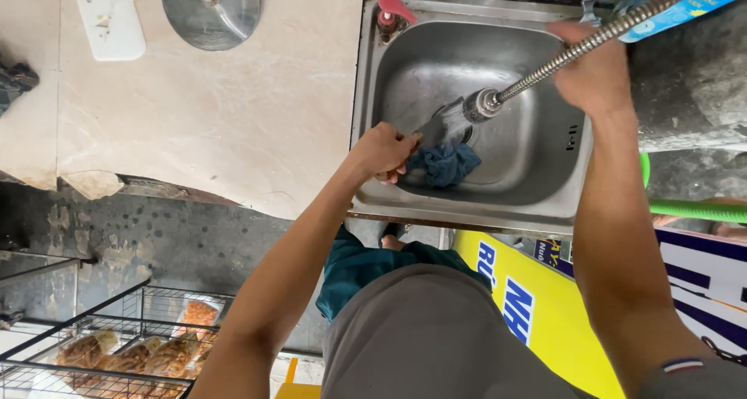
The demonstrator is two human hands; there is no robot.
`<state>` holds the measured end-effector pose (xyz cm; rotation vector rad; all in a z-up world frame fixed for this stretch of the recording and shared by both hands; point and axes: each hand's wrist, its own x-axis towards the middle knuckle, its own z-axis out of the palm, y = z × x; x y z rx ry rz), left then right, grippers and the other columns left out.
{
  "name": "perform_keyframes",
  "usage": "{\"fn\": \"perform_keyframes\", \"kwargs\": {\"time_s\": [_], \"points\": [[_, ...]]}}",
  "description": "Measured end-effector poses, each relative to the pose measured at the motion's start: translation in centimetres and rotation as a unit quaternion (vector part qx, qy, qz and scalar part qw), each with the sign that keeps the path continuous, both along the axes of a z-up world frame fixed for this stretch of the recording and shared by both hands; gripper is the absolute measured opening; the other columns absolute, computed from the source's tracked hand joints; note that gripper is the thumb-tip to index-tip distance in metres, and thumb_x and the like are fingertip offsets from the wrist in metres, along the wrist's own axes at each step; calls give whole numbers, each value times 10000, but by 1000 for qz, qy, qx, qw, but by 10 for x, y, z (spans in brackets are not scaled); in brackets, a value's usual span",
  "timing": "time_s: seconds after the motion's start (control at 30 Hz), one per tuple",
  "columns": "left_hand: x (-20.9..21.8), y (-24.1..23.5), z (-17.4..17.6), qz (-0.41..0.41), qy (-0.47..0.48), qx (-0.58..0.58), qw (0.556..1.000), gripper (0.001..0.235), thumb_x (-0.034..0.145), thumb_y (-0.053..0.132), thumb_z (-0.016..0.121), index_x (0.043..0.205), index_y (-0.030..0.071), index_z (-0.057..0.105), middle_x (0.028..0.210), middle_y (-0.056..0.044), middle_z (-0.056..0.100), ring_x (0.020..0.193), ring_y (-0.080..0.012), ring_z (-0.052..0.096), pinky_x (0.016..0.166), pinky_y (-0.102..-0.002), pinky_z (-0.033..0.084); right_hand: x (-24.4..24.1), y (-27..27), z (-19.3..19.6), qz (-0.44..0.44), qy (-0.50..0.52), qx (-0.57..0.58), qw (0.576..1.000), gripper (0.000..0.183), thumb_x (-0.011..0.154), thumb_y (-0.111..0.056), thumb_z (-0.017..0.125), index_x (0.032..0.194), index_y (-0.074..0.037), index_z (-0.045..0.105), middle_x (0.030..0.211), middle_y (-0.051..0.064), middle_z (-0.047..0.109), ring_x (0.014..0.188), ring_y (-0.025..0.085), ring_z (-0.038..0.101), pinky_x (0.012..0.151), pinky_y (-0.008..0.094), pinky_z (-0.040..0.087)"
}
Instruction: Cooking sliced meat in a pan, seasoning it with sauce, and preparing additional meat portions on a cutting board.
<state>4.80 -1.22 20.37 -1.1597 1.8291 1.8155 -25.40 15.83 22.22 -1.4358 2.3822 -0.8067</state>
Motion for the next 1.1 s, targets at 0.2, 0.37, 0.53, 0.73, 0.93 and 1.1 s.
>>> {"fn": "perform_keyframes", "kwargs": {"time_s": [0.2, 0.37, 0.53, 0.73, 0.93, 1.1], "points": [[8, -7, 61, -144, -32, -274, 950, 460, 981, 390, 610, 717, 32, 729, 553, -113, 668, 525, -250, 693, 598, -383, 574, -73, -20, -38, -74, 298, -73, 949, 224, 894, -30, 668, 1091, -14, 774, 1086, 205, 733, 942, 404, 694, 809, 462, 554], [19, -14, 96, -168, -58, -317, 932, 392, 950, 391, 634, 749, 76, 754, 564, -98, 690, 583, -248, 717, 682, -403, 582, -101, -38, -58, -88, 356, 54, 929, 144, 893, -151, 664, 873, -88, 792, 817, 187, 703, 736, 401, 688, 659, 479, 564], [53, -33, 114, -166, -6, -321, 932, 364, 925, 378, 644, 764, 70, 751, 570, -80, 694, 561, -226, 725, 668, -380, 587, -71, -31, -44, -111, 457, 58, 880, 198, 887, -214, 626, 787, -112, 763, 906, 128, 736, 734, 355, 707, 599, 432, 568], [154, -86, 178, -118, 54, -243, 961, 403, 917, 431, 642, 868, 64, 802, 560, -55, 674, 432, -170, 661, 458, -311, 544, -95, 45, -94, 14, 430, 255, 866, 245, 914, -271, 709, 976, -35, 730, 830, 100, 686, 664, 229, 667, 584, 340, 538], [342, -170, 246, -41, 58, -259, 963, 425, 933, 439, 659, 1018, 48, 802, 595, -38, 697, 415, -123, 591, 396, -272, 492, -82, 97, -247, -176, -114, 265, 941, 478, 1116, -326, 557, 939, 92, 707, 692, 185, 674, 612, 253, 632, 510, 415, 484], [523, -256, 294, 25, -25, -392, 919, 428, 943, 452, 670, 1013, 45, 785, 636, -53, 705, 445, -125, 628, 426, -266, 516, 87, -64, -146, -27, -180, 310, 933, 450, 1032, -403, 572, 922, 8, 718, 694, 165, 718, 604, 243, 642, 557, 407, 502]]}}
